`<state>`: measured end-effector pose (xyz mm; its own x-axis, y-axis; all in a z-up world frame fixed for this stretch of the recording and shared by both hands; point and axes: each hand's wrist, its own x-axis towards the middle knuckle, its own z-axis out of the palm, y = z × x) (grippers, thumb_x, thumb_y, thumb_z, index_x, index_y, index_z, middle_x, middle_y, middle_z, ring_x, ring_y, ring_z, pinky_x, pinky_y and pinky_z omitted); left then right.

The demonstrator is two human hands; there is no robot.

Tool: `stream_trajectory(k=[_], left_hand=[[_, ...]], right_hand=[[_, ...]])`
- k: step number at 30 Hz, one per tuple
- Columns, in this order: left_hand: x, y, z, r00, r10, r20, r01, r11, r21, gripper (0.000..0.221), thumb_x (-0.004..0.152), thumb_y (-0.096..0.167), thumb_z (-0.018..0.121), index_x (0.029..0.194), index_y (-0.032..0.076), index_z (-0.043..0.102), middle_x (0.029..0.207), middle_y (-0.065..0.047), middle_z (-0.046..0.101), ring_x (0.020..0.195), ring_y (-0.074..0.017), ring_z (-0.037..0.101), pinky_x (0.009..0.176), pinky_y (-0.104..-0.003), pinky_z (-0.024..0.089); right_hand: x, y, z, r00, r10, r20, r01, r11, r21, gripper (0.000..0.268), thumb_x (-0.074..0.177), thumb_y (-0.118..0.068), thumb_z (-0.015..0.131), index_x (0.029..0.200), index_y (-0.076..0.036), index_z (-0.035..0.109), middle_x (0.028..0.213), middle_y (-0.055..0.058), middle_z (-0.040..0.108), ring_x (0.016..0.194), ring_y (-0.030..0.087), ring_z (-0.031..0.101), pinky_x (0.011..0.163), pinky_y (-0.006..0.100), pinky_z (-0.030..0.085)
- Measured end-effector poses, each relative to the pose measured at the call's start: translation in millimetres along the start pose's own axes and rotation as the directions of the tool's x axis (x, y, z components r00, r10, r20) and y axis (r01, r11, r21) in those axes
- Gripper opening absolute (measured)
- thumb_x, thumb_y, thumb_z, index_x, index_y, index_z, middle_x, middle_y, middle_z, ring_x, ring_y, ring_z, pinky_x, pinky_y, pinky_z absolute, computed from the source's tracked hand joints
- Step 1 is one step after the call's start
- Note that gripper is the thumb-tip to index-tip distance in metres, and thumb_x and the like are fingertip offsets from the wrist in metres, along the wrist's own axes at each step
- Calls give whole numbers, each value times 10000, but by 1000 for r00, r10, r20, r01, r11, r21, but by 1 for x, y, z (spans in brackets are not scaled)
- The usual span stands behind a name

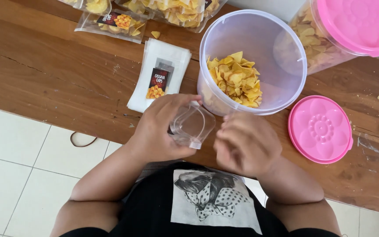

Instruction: Manually filling small plastic pouches with cassava chips using a small plastic cup as a scoop and organizing the finished bags on a table.

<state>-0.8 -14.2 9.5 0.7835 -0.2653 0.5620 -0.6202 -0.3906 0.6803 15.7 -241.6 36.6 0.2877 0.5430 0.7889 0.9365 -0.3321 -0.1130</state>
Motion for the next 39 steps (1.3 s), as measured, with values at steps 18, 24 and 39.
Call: stream_trajectory(k=[18,24,39], left_hand=[[2,-11,-4,984,83,160,-134,930,343,815,826,630,725,1320,8,542,1208,-157,651,1059,-358,650,912,-491,485],[3,-24,-1,978,191,80,-204,960,194,421,844,167,784,1195,13,610,1072,-122,650,1025,-309,595,1066,-490,456],[48,36,0,924,156,349,-46,952,-304,910,678,411,850,1368,2,420,1239,-153,639,1100,-295,684,1003,-440,544]], right_hand=[[29,-10,-44,916,-64,397,19,993,117,676,884,-732,532,897,-75,693,1272,228,642,1138,353,728,1090,774,-73],[27,-8,-53,928,16,373,-29,999,30,681,797,-765,621,892,-93,674,1254,218,664,1082,347,740,1079,806,-72],[47,6,-53,822,-168,544,10,960,281,738,883,-750,445,989,-50,655,1145,177,604,1134,336,657,1151,696,20]])
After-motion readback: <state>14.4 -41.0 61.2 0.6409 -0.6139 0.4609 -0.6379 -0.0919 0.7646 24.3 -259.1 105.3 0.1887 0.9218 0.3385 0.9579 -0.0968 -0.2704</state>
